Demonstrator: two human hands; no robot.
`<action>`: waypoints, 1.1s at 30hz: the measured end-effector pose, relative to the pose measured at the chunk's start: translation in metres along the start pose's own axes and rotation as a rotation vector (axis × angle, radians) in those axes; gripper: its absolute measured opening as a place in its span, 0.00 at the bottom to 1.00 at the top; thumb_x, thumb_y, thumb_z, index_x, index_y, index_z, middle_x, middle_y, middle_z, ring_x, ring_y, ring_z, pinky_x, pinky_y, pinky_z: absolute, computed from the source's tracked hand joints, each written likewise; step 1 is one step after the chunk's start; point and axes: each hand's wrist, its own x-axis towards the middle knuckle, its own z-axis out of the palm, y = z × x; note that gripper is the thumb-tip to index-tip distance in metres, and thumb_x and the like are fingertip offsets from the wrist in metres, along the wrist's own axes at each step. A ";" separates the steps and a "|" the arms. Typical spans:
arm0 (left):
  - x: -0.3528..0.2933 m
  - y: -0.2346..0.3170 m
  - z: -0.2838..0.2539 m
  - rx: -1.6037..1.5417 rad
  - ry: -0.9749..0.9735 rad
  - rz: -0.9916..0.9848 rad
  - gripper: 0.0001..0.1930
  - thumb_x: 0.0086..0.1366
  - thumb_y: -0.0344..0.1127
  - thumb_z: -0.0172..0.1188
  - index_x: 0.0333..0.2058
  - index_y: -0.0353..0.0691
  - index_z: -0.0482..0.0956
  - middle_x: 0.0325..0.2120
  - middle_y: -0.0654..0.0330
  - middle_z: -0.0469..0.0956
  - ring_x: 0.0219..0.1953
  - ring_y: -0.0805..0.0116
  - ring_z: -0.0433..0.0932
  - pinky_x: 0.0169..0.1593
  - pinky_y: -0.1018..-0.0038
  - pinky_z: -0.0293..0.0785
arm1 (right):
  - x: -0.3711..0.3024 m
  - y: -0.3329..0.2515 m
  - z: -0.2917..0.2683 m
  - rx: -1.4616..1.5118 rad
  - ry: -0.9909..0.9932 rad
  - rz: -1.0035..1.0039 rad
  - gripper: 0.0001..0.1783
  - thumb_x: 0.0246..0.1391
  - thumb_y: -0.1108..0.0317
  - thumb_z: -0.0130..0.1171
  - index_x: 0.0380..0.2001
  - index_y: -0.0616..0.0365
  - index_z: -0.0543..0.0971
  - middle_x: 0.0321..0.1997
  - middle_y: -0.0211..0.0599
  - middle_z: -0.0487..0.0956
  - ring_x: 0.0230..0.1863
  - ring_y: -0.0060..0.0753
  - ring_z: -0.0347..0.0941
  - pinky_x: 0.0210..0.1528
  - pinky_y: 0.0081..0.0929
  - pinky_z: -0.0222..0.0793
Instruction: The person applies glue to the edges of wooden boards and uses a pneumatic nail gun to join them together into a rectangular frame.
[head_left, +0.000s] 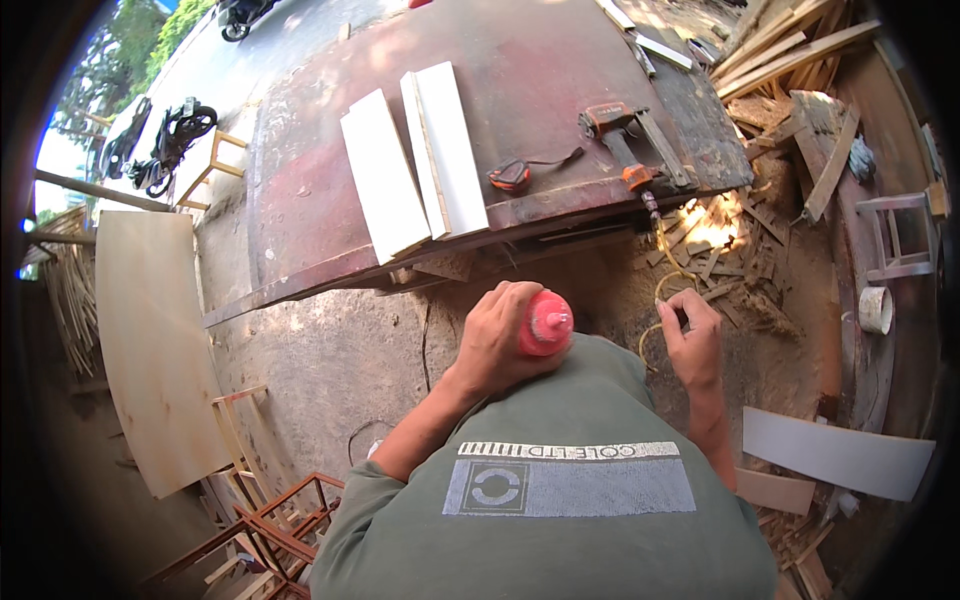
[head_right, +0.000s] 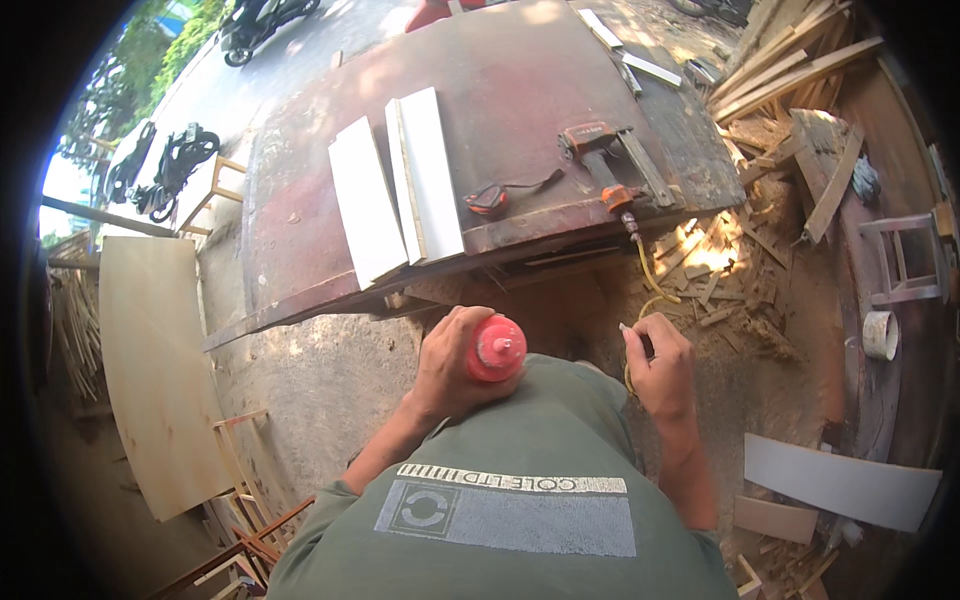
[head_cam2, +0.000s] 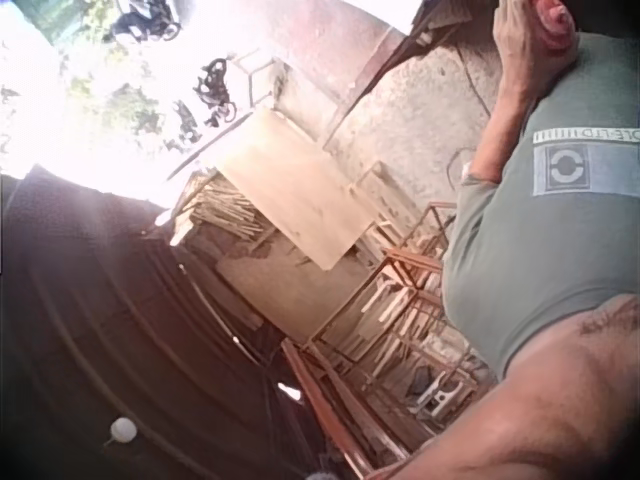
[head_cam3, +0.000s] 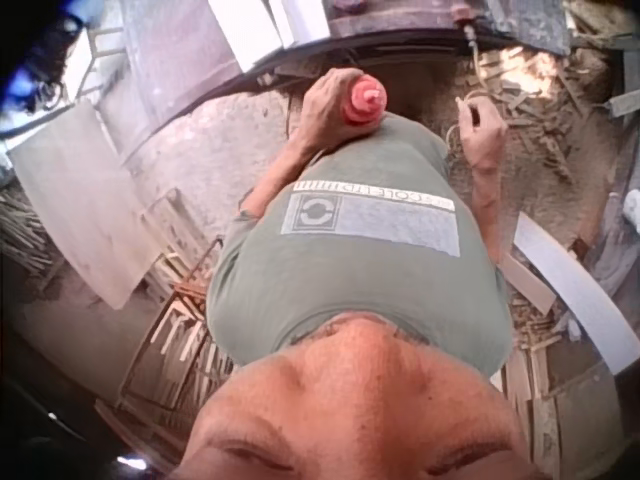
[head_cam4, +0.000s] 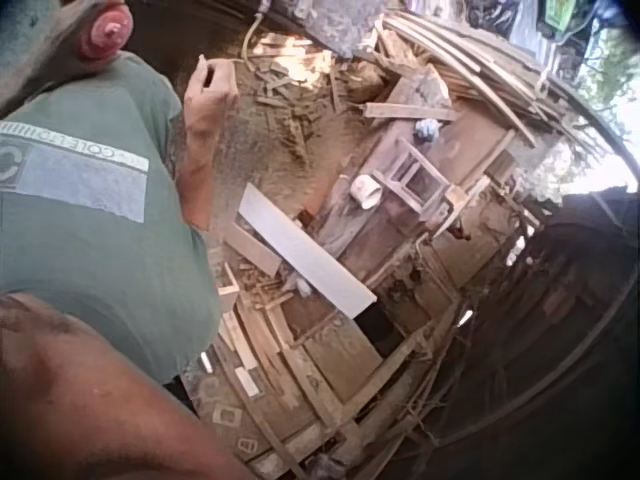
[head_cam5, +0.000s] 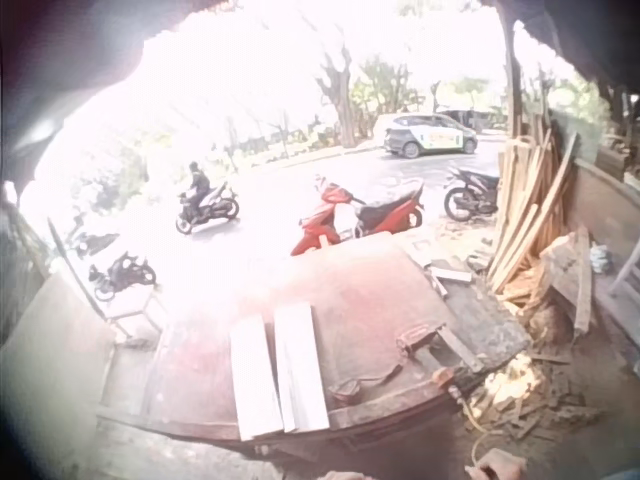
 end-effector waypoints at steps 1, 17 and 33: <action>0.006 0.004 0.002 -0.032 0.020 0.002 0.39 0.46 0.40 0.82 0.54 0.39 0.70 0.42 0.50 0.79 0.42 0.49 0.82 0.46 0.59 0.80 | 0.003 0.001 0.006 -0.010 0.007 -0.047 0.21 0.54 0.77 0.66 0.51 0.63 0.77 0.44 0.42 0.78 0.38 0.34 0.76 0.46 0.34 0.74; 0.052 -0.026 0.033 -0.355 -0.112 0.065 0.48 0.55 0.57 0.77 0.65 0.35 0.64 0.67 0.45 0.63 0.70 0.46 0.63 0.72 0.56 0.60 | 0.013 0.046 0.056 0.343 -0.089 -0.069 0.39 0.39 0.67 0.81 0.57 0.60 0.75 0.51 0.39 0.82 0.48 0.35 0.81 0.52 0.35 0.76; 0.026 -0.260 -0.004 0.506 0.251 -0.890 0.55 0.61 0.75 0.58 0.70 0.31 0.60 0.70 0.30 0.55 0.73 0.35 0.52 0.67 0.31 0.53 | 0.027 0.028 0.060 0.273 0.007 -0.012 0.43 0.37 0.65 0.82 0.58 0.61 0.74 0.49 0.42 0.84 0.48 0.38 0.82 0.53 0.38 0.77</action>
